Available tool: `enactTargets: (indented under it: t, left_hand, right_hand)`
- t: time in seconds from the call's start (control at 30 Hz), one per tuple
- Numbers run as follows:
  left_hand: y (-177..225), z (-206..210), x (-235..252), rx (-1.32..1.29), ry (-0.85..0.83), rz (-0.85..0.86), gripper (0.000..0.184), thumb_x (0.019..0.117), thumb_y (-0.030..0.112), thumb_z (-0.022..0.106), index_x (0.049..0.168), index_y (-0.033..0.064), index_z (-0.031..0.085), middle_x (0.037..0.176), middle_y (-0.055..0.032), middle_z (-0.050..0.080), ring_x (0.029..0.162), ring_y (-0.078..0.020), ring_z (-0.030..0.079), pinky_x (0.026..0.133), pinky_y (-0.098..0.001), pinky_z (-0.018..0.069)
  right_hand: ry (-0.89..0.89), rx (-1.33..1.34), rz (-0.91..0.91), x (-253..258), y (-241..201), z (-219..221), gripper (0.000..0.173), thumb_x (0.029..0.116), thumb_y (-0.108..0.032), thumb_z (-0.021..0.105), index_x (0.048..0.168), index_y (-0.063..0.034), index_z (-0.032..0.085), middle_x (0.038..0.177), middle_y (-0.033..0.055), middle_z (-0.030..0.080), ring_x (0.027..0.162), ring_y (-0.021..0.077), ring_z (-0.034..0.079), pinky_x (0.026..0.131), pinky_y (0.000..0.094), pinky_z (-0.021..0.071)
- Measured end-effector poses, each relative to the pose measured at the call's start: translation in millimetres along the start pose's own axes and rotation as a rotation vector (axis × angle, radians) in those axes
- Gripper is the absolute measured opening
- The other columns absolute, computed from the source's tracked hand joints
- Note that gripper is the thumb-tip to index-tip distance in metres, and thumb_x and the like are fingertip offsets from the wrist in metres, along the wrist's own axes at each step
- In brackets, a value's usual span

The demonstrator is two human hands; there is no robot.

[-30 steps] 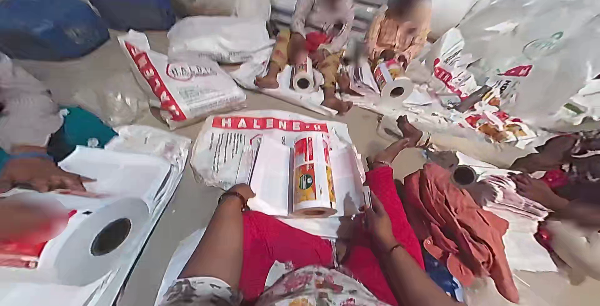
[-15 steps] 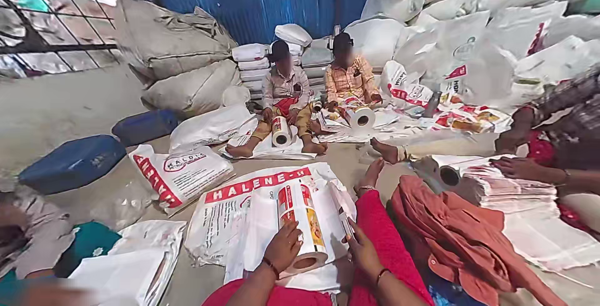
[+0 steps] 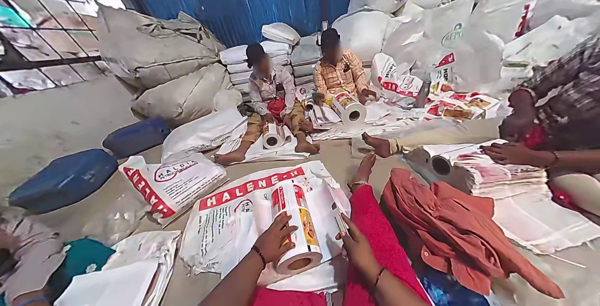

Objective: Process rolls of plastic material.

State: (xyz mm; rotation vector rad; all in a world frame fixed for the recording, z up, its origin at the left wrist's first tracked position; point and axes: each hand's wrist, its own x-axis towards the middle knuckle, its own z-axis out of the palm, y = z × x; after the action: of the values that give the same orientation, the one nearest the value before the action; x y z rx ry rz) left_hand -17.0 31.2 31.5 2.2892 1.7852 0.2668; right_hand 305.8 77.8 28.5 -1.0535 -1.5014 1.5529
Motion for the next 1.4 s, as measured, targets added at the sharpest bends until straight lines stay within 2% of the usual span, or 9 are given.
enactTargets:
  t: [0.13, 0.43, 0.6, 0.73, 0.83, 0.9, 1.07, 1.23, 1.4]
  left_hand:
    - [-9.2, 5.4, -3.6, -0.078, 0.065, -0.057, 0.060, 0.0951, 0.046, 0.063, 0.137, 0.0025, 0.062, 0.164, -0.0133, 0.039, 0.157, -0.0282, 0.026, 0.126, -0.0428, 0.0275]
    - [-9.7, -9.0, 17.0, 0.160, -0.025, 0.183, 0.051, 0.0955, 0.057, 0.057, 0.137, 0.0276, 0.067, 0.156, -0.0137, 0.049, 0.155, -0.0350, 0.029, 0.127, -0.0566, 0.0189]
    - [15.3, -3.5, 34.6, 0.165, -0.073, 0.339, 0.049, 0.0990, 0.060, 0.051, 0.122, 0.0237, 0.075, 0.140, -0.0153, 0.061, 0.143, -0.0353, 0.046, 0.125, -0.0600, 0.0219]
    - [22.9, 4.5, 45.0, 0.114, -0.152, 0.322, 0.060, 0.1008, 0.055, 0.052, 0.151, 0.0221, 0.054, 0.154, -0.0030, 0.054, 0.154, -0.0269, 0.034, 0.127, -0.0596, 0.0116]
    - [35.8, -0.6, 57.1, 0.022, -0.177, 0.144, 0.044, 0.1001, 0.038, 0.059, 0.135, 0.0110, 0.066, 0.148, -0.0061, 0.059, 0.152, -0.0237, 0.037, 0.130, -0.0535, 0.0086]
    - [42.6, -9.2, 72.9, 0.082, -0.203, -0.038, 0.042, 0.1041, 0.026, 0.050, 0.135, 0.0021, 0.064, 0.153, -0.0134, 0.054, 0.154, -0.0279, 0.032, 0.130, -0.0509, 0.0075]
    - [7.9, -8.1, 93.4, -0.031, 0.007, -0.392, 0.048, 0.1054, 0.035, 0.051, 0.151, 0.0212, 0.054, 0.169, -0.0081, 0.030, 0.160, -0.0315, 0.015, 0.128, -0.0566, 0.0100]
    - [-88.8, 30.4, 44.5, -0.414, 0.204, -0.621, 0.057, 0.1112, 0.031, 0.039, 0.159, 0.0004, 0.033, 0.165, -0.0280, 0.027, 0.154, -0.0418, 0.028, 0.126, -0.0548, 0.0253]
    - [-114.6, 64.7, -2.0, -0.033, -0.225, -0.867, 0.071, 0.1013, 0.054, 0.056, 0.164, 0.0340, 0.030, 0.175, -0.0009, 0.013, 0.158, -0.0460, 0.003, 0.109, -0.0879, 0.0081]
  right_hand:
    - [-0.004, 0.002, 0.010, 1.3, -2.3, 3.1, 0.056, 0.1085, -0.014, 0.045, 0.163, -0.0175, 0.030, 0.094, 0.0081, 0.069, 0.051, 0.0134, 0.055, 0.049, 0.0298, 0.0504]
    - [-0.034, -0.029, 0.025, 4.6, -1.6, 7.8, 0.057, 0.1082, -0.015, 0.045, 0.163, -0.0184, 0.030, 0.097, 0.0079, 0.069, 0.053, 0.0139, 0.056, 0.051, 0.0308, 0.0521]
    - [-0.040, -0.103, 0.024, 5.2, 0.1, 11.8, 0.057, 0.1079, -0.016, 0.046, 0.163, -0.0212, 0.031, 0.099, 0.0073, 0.069, 0.054, 0.0141, 0.057, 0.052, 0.0323, 0.0522]
    - [-0.025, -0.501, 0.022, 9.0, -10.5, 18.5, 0.066, 0.1054, -0.040, 0.054, 0.164, -0.0265, 0.028, 0.142, 0.0176, 0.058, 0.112, 0.0298, 0.067, 0.096, 0.0518, 0.0544]
    - [-0.152, -0.851, 0.033, 22.9, -34.2, 51.8, 0.079, 0.0951, -0.065, 0.059, 0.163, -0.0373, 0.029, 0.141, 0.0262, 0.052, 0.112, 0.0402, 0.064, 0.091, 0.0572, 0.0559]
    - [-0.170, -0.968, 0.055, 45.4, -49.5, 71.7, 0.075, 0.0941, -0.050, 0.066, 0.161, -0.0415, 0.032, 0.146, 0.0260, 0.046, 0.115, 0.0422, 0.062, 0.088, 0.0576, 0.0570]
    - [-0.059, -1.020, 0.141, 102.5, -32.0, 60.9, 0.063, 0.1000, -0.023, 0.058, 0.160, -0.0291, 0.039, 0.146, 0.0298, 0.047, 0.111, 0.0441, 0.065, 0.089, 0.0589, 0.0569]
    - [0.122, -1.171, 0.300, 123.4, 5.6, 20.0, 0.074, 0.0962, -0.009, 0.059, 0.163, -0.0248, 0.031, 0.149, 0.0323, 0.043, 0.118, 0.0521, 0.059, 0.088, 0.0623, 0.0552]
    - [-0.059, -1.367, 0.061, 135.3, 27.9, 48.3, 0.040, 0.1041, -0.018, 0.051, 0.143, -0.0202, 0.061, 0.143, 0.0251, 0.053, 0.122, 0.0486, 0.056, 0.094, 0.0629, 0.0508]
